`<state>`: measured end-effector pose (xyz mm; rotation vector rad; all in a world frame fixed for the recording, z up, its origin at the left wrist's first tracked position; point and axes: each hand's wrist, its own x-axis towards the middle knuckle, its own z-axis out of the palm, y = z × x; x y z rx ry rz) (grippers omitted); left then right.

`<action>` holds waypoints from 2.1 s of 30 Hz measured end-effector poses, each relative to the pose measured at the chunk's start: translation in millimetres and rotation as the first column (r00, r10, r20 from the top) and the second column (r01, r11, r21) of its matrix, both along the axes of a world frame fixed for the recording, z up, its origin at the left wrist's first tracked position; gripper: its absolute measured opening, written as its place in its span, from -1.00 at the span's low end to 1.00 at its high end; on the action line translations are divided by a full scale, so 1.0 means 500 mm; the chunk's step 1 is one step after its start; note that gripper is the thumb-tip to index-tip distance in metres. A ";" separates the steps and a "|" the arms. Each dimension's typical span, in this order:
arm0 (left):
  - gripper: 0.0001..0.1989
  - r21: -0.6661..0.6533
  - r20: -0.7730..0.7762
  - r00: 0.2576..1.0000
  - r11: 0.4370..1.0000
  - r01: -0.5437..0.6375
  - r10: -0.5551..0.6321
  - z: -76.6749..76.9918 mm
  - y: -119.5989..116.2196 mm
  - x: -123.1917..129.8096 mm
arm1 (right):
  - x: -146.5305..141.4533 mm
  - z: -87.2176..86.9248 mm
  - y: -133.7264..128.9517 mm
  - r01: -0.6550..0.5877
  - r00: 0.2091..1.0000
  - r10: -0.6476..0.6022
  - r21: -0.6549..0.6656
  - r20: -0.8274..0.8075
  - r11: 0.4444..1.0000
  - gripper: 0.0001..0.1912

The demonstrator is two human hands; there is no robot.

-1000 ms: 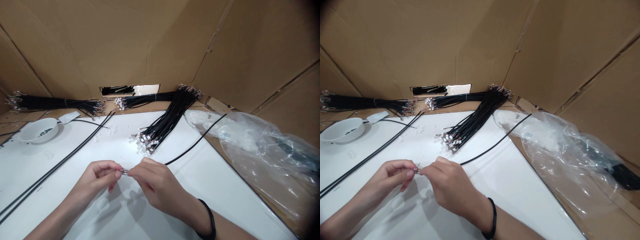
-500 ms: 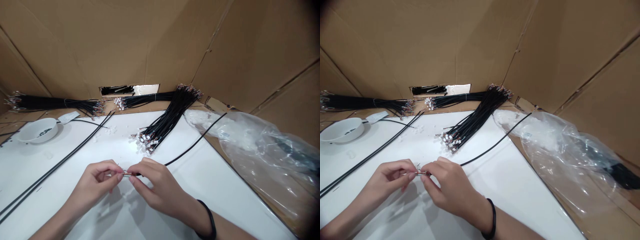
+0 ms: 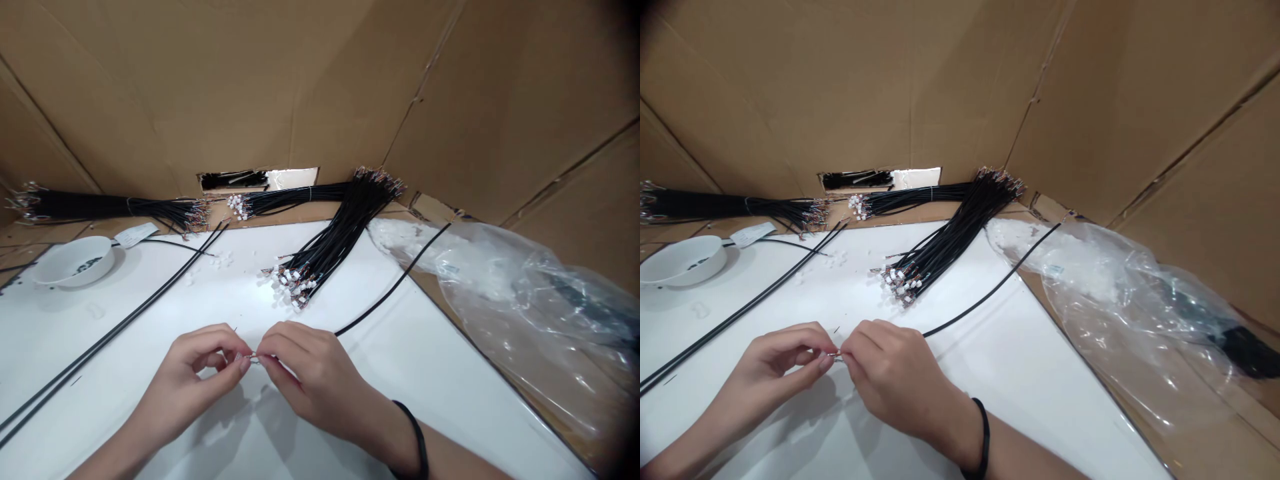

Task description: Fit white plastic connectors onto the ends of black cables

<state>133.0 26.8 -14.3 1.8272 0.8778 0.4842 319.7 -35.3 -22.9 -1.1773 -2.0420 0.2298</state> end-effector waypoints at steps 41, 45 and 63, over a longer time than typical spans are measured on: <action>-0.90 0.029 0.123 0.987 0.994 -0.108 0.104 0.010 -0.002 -0.001 | 0.006 -0.015 -0.006 0.085 0.970 -0.141 0.266 0.197 0.960 -0.90; -0.88 0.101 0.160 0.975 0.980 -0.171 0.153 -0.002 -0.004 -0.005 | 0.006 -0.022 -0.006 0.078 0.966 -0.154 0.334 0.208 0.939 -0.94; -0.76 0.380 0.176 0.984 0.920 -0.094 0.028 -0.008 -0.002 -0.001 | 0.006 -0.008 -0.005 0.032 0.969 -0.121 0.375 0.214 0.927 -0.88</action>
